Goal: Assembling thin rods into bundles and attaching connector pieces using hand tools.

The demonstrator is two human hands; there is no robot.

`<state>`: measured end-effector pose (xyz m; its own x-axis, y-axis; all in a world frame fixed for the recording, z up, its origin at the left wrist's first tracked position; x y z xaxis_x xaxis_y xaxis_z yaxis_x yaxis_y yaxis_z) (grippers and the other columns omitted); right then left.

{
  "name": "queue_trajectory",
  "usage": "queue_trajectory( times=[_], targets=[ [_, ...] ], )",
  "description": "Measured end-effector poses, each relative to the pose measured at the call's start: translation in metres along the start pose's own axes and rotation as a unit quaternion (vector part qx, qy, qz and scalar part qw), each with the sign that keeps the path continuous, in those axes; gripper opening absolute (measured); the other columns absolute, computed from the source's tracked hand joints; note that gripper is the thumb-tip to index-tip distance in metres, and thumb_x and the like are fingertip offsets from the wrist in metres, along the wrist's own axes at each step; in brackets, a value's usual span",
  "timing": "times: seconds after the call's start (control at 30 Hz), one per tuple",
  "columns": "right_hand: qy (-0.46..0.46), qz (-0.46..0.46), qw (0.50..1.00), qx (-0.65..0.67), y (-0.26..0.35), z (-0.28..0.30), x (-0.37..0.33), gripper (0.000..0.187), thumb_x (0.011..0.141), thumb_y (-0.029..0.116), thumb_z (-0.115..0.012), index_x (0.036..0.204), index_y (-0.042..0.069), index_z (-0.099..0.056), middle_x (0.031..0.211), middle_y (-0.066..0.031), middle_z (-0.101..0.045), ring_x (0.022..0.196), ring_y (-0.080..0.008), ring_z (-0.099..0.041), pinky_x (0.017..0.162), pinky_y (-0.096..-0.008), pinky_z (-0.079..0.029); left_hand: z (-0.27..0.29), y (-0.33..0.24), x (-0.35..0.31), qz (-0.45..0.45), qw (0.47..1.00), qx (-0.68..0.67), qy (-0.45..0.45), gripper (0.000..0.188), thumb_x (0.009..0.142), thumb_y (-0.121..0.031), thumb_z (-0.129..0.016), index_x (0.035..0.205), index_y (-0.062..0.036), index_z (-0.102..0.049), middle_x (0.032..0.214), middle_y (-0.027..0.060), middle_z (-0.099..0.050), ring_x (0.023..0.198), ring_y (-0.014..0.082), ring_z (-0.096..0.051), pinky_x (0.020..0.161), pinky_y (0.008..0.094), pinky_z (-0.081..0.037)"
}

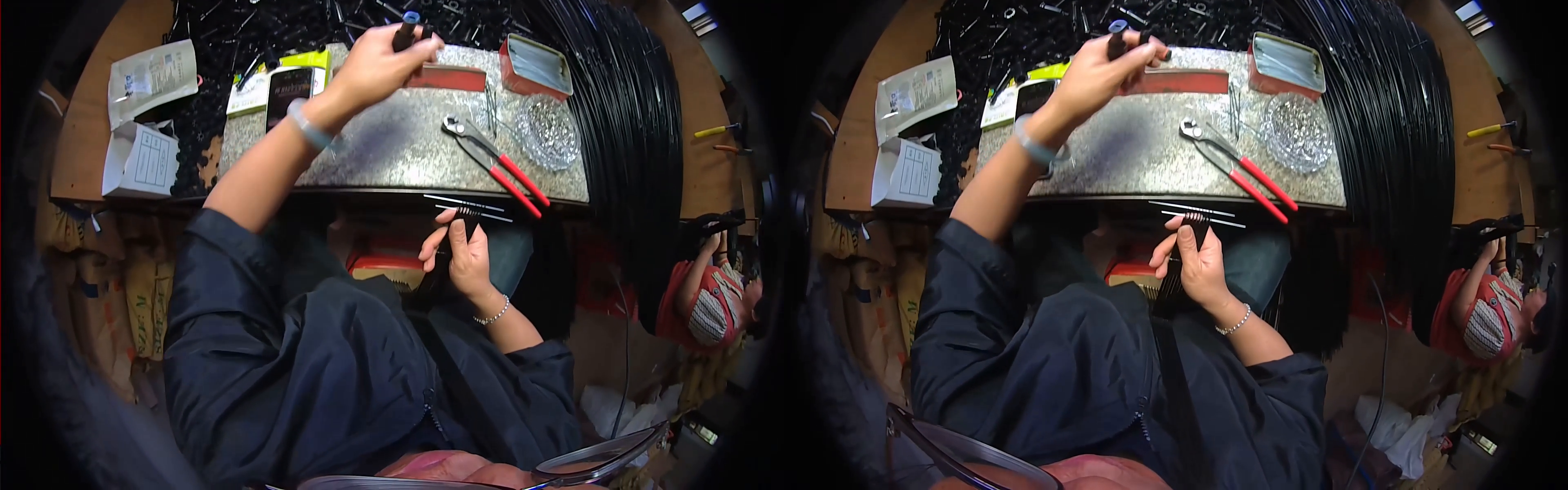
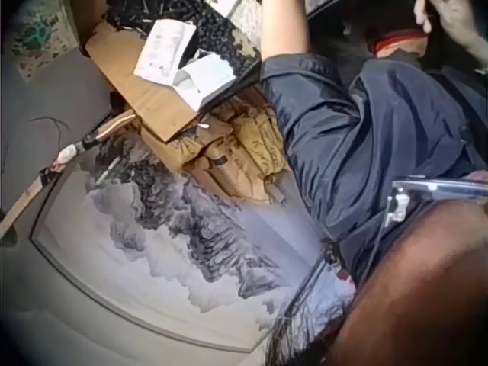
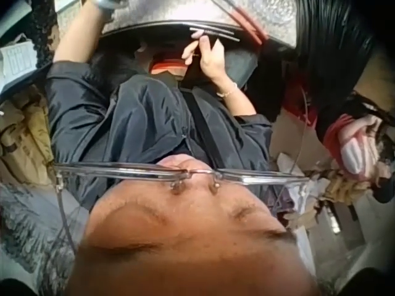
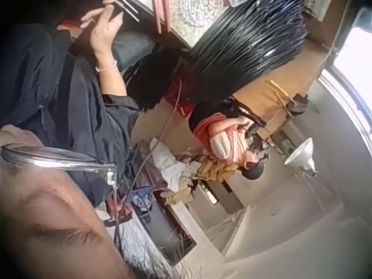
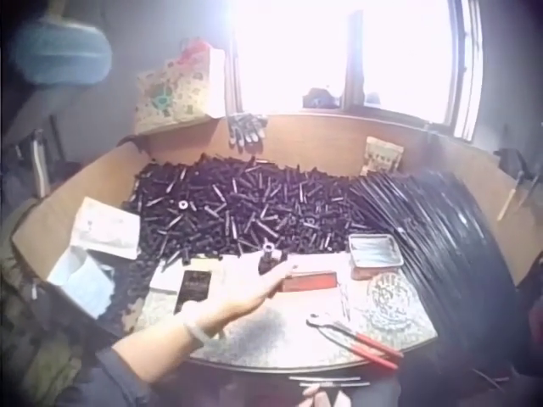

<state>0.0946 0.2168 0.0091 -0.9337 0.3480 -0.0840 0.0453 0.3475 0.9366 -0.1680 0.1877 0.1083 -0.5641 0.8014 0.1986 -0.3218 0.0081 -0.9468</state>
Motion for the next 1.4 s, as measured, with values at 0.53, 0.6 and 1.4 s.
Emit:
queue_trajectory(
  times=[0.53,0.6,1.4],
  targets=[
    [0.072,-0.03,0.997,-0.02,-0.003,-0.052,-0.024,0.031,0.098,0.034,-0.042,0.1,0.004,-0.038,0.068,-0.013,-0.061,0.05,-0.0143,-0.057,0.049,-0.0226,-0.048,-0.026,0.025,-0.219,0.178,0.863,-0.471,0.039,0.032,0.093,-0.024,-0.057,0.111,0.0019,-0.057,0.095,0.0062,-0.057,0.075,0.0084,-0.051,0.06,0.0183,-0.042],
    [0.076,-0.039,0.996,-0.022,-0.005,-0.053,-0.026,0.032,0.098,0.035,-0.043,0.101,0.003,-0.038,0.069,-0.0129,-0.061,0.051,-0.0142,-0.057,0.049,-0.0226,-0.048,-0.027,0.023,-0.218,0.181,0.859,-0.478,0.036,0.032,0.092,-0.024,-0.057,0.111,0.0021,-0.057,0.094,0.0064,-0.057,0.074,0.0083,-0.051,0.06,0.0189,-0.042],
    [0.06,-0.023,0.997,0.032,-0.01,-0.036,-0.026,0.037,0.097,0.036,-0.044,0.109,0.001,-0.046,0.068,-0.0123,-0.061,0.051,-0.0144,-0.058,0.05,-0.0227,-0.049,-0.056,0.02,-0.18,0.182,0.85,-0.494,0.025,0.049,0.093,-0.017,-0.057,0.135,-0.0004,-0.039,0.1,0.0125,-0.063,0.071,0.007,-0.057,0.057,0.0156,-0.047]
  ],
)
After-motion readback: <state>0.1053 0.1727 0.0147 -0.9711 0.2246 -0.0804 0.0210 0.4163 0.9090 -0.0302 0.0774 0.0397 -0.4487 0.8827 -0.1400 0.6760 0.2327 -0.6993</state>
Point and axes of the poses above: each hand's wrist, its own x-axis towards the middle knuckle, its own z-axis out of the back of the hand, y = z × x, the point moved 1 cm from there along x, towards the middle knuckle
